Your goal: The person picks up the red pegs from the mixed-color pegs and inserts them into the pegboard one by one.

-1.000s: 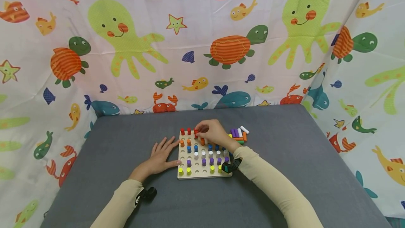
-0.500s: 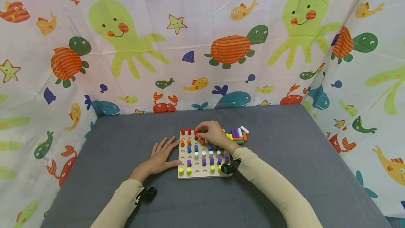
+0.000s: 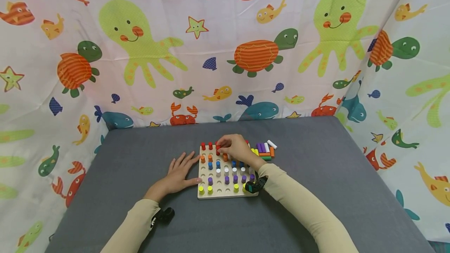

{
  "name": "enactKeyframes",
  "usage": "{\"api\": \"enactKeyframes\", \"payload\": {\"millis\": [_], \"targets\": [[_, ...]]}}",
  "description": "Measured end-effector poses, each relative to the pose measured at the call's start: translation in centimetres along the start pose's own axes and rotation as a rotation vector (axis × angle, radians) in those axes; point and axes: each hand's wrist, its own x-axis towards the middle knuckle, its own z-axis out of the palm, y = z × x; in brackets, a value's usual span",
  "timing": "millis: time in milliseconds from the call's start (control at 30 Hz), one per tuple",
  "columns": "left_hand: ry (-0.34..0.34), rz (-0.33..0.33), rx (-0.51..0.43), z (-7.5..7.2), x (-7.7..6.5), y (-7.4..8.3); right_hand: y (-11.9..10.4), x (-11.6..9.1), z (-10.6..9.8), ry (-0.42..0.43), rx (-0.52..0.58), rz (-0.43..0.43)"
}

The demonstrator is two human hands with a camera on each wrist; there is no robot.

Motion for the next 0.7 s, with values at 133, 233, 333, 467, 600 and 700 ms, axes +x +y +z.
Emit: {"api": "enactKeyframes", "payload": {"millis": [133, 233, 333, 467, 600, 700], "targets": [[0.0, 0.0, -0.003, -0.04, -0.01, 0.02, 0.02, -0.02, -0.05, -0.013, -0.01, -0.001], [0.005, 0.001, -0.01, -0.02, -0.04, -0.06, 0.09, -0.03, -0.06, -0.017, -0.022, -0.007], [0.014, 0.006, -0.015, 0.04, -0.1, -0.09, 0.18, 0.01, -0.05, -0.015, -0.029, -0.016], [0.015, 0.004, -0.01, -0.03, -0.13, 0.01, 0.21, 0.04, -0.09, -0.012, -0.018, -0.022], [0.008, -0.002, -0.006, -0.16, -0.14, 0.16, 0.16, 0.02, -0.21, -0.013, -0.005, -0.029], [0.019, 0.009, -0.011, 0.08, -0.1, -0.09, -0.01, -0.04, -0.37, -0.006, 0.012, -0.029]]}}
